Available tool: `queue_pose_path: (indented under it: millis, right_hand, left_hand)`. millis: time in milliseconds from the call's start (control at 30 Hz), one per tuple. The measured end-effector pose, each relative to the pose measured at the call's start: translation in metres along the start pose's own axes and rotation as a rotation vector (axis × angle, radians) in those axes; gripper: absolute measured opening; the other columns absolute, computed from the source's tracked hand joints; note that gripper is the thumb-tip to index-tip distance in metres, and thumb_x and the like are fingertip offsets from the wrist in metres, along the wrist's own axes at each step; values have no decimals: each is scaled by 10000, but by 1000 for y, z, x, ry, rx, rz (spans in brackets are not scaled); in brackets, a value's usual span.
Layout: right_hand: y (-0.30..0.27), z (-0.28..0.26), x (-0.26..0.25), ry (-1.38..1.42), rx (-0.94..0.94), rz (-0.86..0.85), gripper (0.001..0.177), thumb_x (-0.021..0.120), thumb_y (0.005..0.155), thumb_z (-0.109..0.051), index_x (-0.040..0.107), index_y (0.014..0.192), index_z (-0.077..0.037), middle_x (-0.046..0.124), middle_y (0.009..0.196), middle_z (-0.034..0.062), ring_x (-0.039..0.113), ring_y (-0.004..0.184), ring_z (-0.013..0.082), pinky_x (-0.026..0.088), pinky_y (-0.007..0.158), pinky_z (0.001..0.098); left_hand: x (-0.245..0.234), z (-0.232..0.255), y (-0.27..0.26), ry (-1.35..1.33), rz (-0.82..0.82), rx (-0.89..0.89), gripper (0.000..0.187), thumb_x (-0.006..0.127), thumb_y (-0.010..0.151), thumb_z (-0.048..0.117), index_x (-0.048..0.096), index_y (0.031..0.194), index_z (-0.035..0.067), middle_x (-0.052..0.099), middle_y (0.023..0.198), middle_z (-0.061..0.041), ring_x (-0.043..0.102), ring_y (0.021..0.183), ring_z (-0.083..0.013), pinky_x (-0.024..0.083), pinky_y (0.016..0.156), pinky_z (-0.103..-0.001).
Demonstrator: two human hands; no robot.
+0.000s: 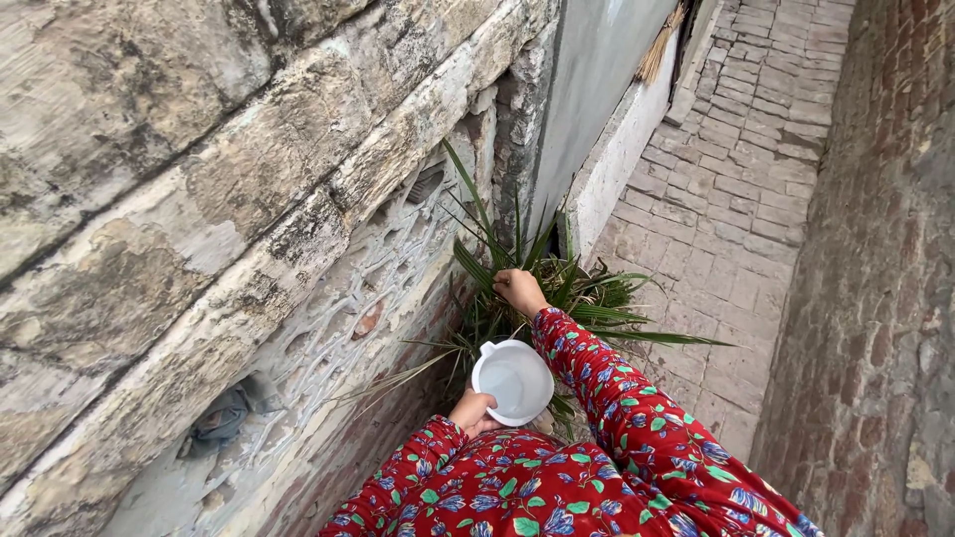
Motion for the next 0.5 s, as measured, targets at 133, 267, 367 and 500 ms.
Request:
queue_pose_path:
  millis: [133, 267, 367, 500]
  right_hand:
    - [-4, 0, -6, 5, 46, 0, 199, 752, 859, -205, 763, 1020, -88, 755, 931, 160, 730, 863, 338, 571, 800, 419]
    - [-8, -3, -18, 30, 75, 78, 227, 763, 843, -187, 757, 1032, -60, 755, 938, 156, 736, 868, 330, 571, 805, 409]
    - [-9, -6, -26, 33, 89, 109, 221, 758, 854, -181, 757, 1036, -56, 757, 939, 158, 735, 870, 330, 570, 806, 408]
    - [-13, -23, -44, 26, 68, 138, 198, 748, 871, -174, 750, 1022, -46, 759, 933, 158, 730, 851, 332, 567, 788, 408]
  left_hand:
    - [-2, -5, 10, -28, -31, 11, 744, 494, 846, -91, 272, 1540, 63, 511, 1412, -261, 623, 1249, -442, 628, 921, -566]
    - [7, 3, -1, 6, -30, 23, 794, 494, 841, -89, 229, 1554, 137, 498, 1426, -240, 629, 1245, -423, 630, 916, -569]
    - [10, 6, -4, 35, -18, 24, 843, 486, 832, -96, 194, 1557, 220, 480, 1440, -213, 623, 1254, -412, 626, 916, -568]
    - [9, 2, 1, 47, -51, 38, 847, 483, 827, -98, 206, 1558, 231, 463, 1455, -189, 601, 1280, -402, 627, 911, -567]
Point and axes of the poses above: each hand's wrist, its own y-axis towards the middle knuckle, its own x-axis out of the palm, z = x × y, the point moved 6 cm from there along y, towards the middle knuckle
